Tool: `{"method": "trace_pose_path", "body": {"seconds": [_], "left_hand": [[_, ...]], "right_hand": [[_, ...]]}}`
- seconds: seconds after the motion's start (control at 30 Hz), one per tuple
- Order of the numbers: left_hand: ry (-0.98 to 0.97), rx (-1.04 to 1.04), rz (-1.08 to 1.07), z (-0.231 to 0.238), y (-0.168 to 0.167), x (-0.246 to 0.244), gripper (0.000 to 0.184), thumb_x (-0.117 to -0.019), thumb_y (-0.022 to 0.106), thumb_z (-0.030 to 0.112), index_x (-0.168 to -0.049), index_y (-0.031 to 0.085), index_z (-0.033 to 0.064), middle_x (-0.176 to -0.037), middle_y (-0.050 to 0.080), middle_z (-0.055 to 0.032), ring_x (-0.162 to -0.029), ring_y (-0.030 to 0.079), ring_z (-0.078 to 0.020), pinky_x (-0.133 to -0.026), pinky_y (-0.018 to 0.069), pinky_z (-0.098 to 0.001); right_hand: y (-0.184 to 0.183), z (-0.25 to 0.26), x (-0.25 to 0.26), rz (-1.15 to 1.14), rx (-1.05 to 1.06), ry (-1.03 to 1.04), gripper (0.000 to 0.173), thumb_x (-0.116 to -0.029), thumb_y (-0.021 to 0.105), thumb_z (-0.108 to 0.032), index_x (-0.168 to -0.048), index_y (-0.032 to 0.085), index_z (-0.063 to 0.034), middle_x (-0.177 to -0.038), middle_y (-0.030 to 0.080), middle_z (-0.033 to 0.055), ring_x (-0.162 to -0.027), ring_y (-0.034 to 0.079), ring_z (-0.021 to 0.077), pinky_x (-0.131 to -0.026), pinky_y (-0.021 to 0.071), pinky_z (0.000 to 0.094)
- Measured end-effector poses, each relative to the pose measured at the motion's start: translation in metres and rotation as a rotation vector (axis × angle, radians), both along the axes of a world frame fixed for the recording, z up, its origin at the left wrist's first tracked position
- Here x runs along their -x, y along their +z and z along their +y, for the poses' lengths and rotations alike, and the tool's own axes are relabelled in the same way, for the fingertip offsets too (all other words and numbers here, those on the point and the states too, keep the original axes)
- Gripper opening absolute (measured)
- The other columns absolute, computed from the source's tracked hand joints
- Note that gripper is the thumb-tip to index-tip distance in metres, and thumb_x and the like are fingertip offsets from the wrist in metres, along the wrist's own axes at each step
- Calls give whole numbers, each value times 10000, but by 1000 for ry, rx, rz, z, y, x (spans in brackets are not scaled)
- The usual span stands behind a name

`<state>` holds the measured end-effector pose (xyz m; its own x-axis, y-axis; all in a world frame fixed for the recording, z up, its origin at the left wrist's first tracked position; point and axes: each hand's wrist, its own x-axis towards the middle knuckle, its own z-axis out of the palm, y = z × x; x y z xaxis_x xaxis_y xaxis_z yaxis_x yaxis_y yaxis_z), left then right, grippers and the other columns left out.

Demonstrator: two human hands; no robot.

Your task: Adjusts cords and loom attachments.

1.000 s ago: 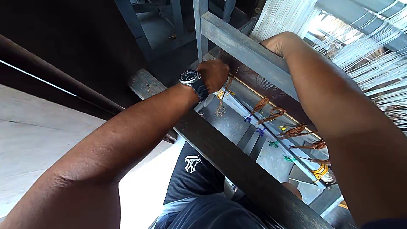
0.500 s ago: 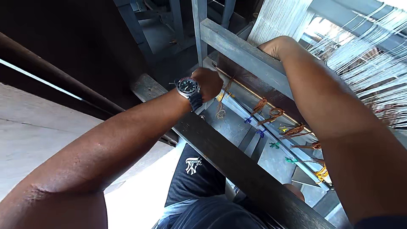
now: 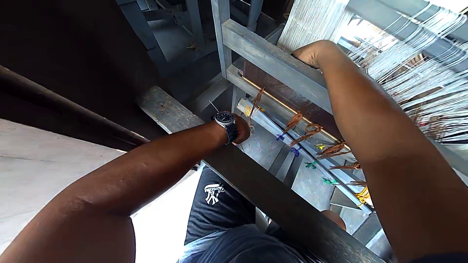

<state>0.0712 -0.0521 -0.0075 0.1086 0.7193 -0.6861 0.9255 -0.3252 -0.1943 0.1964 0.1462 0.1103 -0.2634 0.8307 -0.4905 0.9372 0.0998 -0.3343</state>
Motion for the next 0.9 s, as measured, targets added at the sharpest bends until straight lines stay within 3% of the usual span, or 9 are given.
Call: {"method": "trace_pose_path", "body": {"seconds": [0.13, 0.2, 0.27, 0.33, 0.43, 0.53, 0.63, 0.73, 0.9], "left_hand": [[-48, -96, -158, 26, 16, 21, 152, -977, 635, 147, -943, 697, 13, -908, 674, -190, -895, 682, -394, -720, 533, -611], [-120, -59, -232, 44, 24, 36, 143, -981, 643, 142, -981, 744, 41, -895, 686, -151, -877, 668, -343, -758, 518, -570], [-126, -50, -246, 54, 24, 40, 165, -998, 650, 190, -1013, 761, 69, -886, 693, -117, -840, 661, -292, -761, 518, -522], [-91, -50, -248, 57, 11, 29, 164, -984, 666, 190, -1020, 761, 61, -963, 713, -144, -921, 684, -332, -812, 532, -574], [54, -18, -348, 57, -10, 16, 118, -952, 645, 74, -874, 708, 13, -804, 640, -90, -725, 608, -221, -688, 497, -428], [103, -18, -212, 60, -2, 28, 146, -962, 667, 98, -951, 714, -40, -951, 688, -180, -890, 669, -333, -817, 517, -545], [240, -66, -283, 66, 12, 69, 133, -958, 662, 99, -912, 730, -4, -855, 679, -134, -743, 629, -262, -709, 502, -474], [506, -50, -472, 70, 17, 103, 144, -970, 639, 100, -891, 737, 31, -761, 659, -66, -586, 539, -142, -588, 454, -327], [584, -99, -498, 70, 19, 116, 172, -936, 615, 18, -784, 694, 10, -716, 650, -58, -577, 563, -136, -589, 463, -295]], "right_hand": [[-6, 15, 4, -62, -54, 107, 238, -1041, 449, -290, -997, 643, -159, -897, 625, 18, -812, 607, 130, -726, 505, 404], [-6, 24, 8, -112, -124, 257, 187, -1044, 478, -193, -1000, 634, -100, -873, 601, 76, -756, 566, 187, -658, 455, 439], [1, 20, 12, -89, -260, 321, 178, -1027, 535, -182, -1036, 687, -91, -854, 630, 111, -687, 561, 215, -611, 450, 450], [11, 15, 16, 8, -351, 297, 250, -1044, 563, -258, -1167, 715, -103, -917, 689, 134, -724, 623, 237, -681, 512, 477], [22, 9, 19, 175, -449, 251, 272, -1048, 583, -298, -1219, 699, -122, -867, 687, 87, -672, 625, 173, -684, 547, 406], [33, -2, 21, 352, -501, 368, 219, -1059, 579, -274, -1173, 704, -136, -797, 661, 28, -589, 595, 102, -585, 534, 299], [44, -18, 18, 643, -392, 594, 175, -1052, 593, -207, -1102, 714, -90, -726, 645, -17, -513, 554, 56, -460, 473, 210], [54, -42, 12, 797, -155, 823, 182, -1043, 568, -174, -1027, 711, -64, -728, 663, -14, -543, 603, 80, -476, 532, 232], [60, -124, 1, 363, -59, 897, 243, -1066, 511, -194, -1045, 728, -86, -786, 709, 35, -583, 672, 145, -505, 599, 324]]}}
